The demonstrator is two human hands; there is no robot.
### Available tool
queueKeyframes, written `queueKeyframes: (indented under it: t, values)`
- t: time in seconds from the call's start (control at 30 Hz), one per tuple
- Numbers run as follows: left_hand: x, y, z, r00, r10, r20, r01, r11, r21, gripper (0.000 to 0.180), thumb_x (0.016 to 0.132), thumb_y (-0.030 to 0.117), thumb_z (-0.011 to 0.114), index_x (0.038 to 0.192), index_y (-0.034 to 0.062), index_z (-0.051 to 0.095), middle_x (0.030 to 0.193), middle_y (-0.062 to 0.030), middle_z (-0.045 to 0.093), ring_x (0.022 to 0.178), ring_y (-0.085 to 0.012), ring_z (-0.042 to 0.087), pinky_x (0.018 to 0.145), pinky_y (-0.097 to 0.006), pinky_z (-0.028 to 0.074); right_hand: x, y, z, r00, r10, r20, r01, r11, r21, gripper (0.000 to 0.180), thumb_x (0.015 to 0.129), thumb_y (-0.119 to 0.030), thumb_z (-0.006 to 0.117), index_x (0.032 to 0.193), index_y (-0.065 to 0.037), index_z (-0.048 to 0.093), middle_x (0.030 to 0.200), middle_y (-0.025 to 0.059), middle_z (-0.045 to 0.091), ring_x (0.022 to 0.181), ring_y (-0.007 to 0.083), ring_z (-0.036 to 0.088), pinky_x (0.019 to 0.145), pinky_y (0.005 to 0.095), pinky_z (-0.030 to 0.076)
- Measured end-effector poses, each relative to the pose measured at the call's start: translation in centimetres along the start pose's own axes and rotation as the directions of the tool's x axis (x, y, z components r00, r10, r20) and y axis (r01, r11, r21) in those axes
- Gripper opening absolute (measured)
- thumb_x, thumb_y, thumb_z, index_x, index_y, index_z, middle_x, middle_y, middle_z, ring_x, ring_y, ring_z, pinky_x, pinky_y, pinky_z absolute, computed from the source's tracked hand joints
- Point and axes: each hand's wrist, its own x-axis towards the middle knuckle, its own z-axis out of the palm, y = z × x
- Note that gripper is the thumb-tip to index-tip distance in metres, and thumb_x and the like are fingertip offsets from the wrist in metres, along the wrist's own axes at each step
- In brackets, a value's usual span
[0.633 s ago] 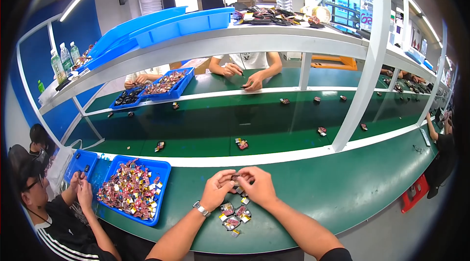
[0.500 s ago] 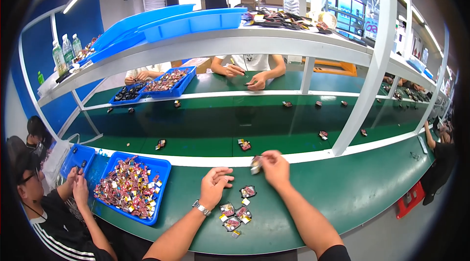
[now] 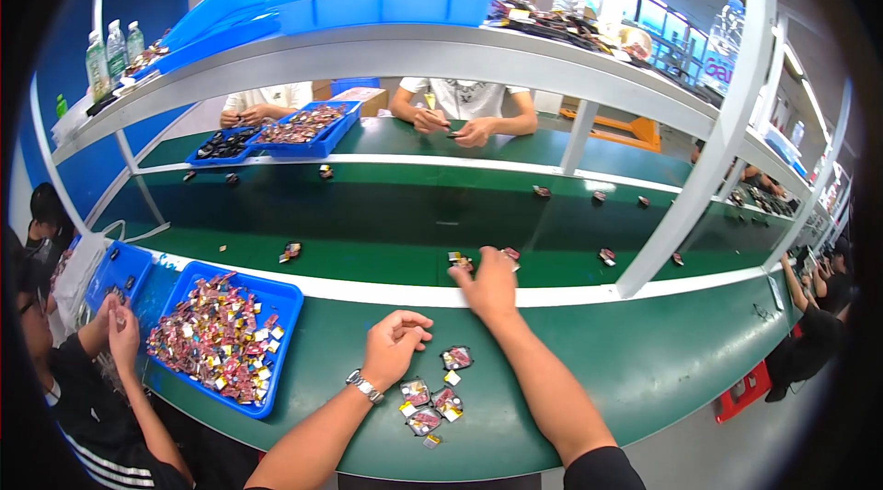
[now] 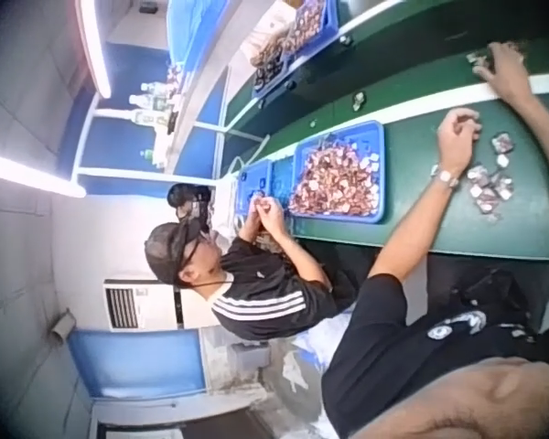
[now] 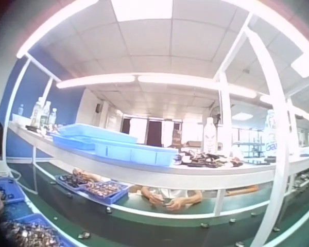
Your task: The recorder is assembling small plastic and metal parts at a factory workstation.
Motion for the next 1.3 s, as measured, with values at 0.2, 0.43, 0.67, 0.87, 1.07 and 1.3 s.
queueKeyframes:
  t: [0.2, 0.43, 0.67, 0.87, 1.07, 1.3]
  values:
    - [0.7, -0.3, 0.5, 0.999, 0.020, 0.036, -0.019, 1.000, -0.019, 0.014, 0.091, 0.000, 0.054, 0.103, -0.0037, 0.060, 0.101, -0.0114, 0.067, 0.081, -0.0146, 0.066, 0.067, -0.026, 0.054, -0.2, 1.9, 0.5, 0.998, 0.009, 0.062, -0.019, 0.987, 0.160, 0.048, 0.075, -0.020, 0.078, 0.109, 0.001, 0.053, 0.102, 0.0181, 0.059, 0.097, 0.0356, 0.056, 0.086, 0.0435, 0.046]
    - [0.4, 0.5, -0.6, 0.995, -0.081, 0.054, 0.087, 0.990, -0.112, 0.029, 0.100, 0.019, 0.050, 0.116, -0.0039, 0.057, 0.099, -0.0126, 0.066, 0.074, -0.0132, 0.062, 0.065, -0.025, 0.052, -6.1, -1.2, -6.1, 0.980, -0.099, 0.174, -0.017, 0.825, 0.564, 0.051, 0.075, -0.011, 0.076, 0.120, -0.004, 0.054, 0.111, 0.0108, 0.062, 0.106, 0.0269, 0.057, 0.088, 0.0354, 0.048]
    - [0.2, 1.7, -1.6, 0.875, -0.192, 0.444, 0.292, 0.941, -0.169, 0.039, 0.103, 0.028, 0.045, 0.127, -0.0010, 0.056, 0.099, -0.0064, 0.062, 0.081, -0.0108, 0.061, 0.071, -0.025, 0.054, -7.2, -3.5, -9.9, 0.850, -0.438, 0.294, 0.190, 0.775, 0.602, 0.047, 0.077, -0.008, 0.074, 0.121, -0.008, 0.056, 0.115, 0.0101, 0.060, 0.112, 0.0304, 0.053, 0.093, 0.0384, 0.047]
    - [0.1, 2.0, -1.1, 0.894, -0.175, 0.411, 0.278, 0.939, -0.204, 0.040, 0.100, 0.016, 0.052, 0.137, 0.0015, 0.046, 0.112, -0.0098, 0.063, 0.095, -0.0145, 0.064, 0.080, -0.028, 0.057, -7.6, -3.7, -9.3, 0.890, -0.440, 0.117, 0.331, 0.801, 0.499, 0.037, 0.077, -0.010, 0.073, 0.113, -0.009, 0.062, 0.112, 0.0089, 0.060, 0.108, 0.0291, 0.056, 0.089, 0.0381, 0.049]
    - [-0.2, 2.3, -0.3, 0.906, -0.188, 0.379, 0.274, 0.943, -0.188, 0.039, 0.098, 0.002, 0.046, 0.137, 0.0026, 0.044, 0.120, -0.0129, 0.058, 0.105, -0.0190, 0.063, 0.091, -0.032, 0.057, -7.7, -4.6, -8.4, 0.906, -0.422, 0.021, 0.387, 0.849, 0.360, 0.020, 0.077, -0.010, 0.072, 0.097, -0.010, 0.070, 0.107, 0.0064, 0.060, 0.097, 0.0256, 0.059, 0.080, 0.0371, 0.051]
    - [-0.1, 2.0, 0.0, 0.923, -0.162, 0.349, 0.237, 0.954, -0.183, 0.036, 0.094, -0.005, 0.044, 0.130, 0.0026, 0.044, 0.120, -0.0126, 0.058, 0.109, -0.0216, 0.062, 0.094, -0.035, 0.056, -7.2, -4.2, -8.3, 0.850, -0.525, 0.053, 0.488, 0.820, 0.299, 0.022, 0.072, -0.006, 0.073, 0.093, -0.009, 0.068, 0.111, 0.0063, 0.060, 0.100, 0.0264, 0.058, 0.084, 0.0371, 0.050]
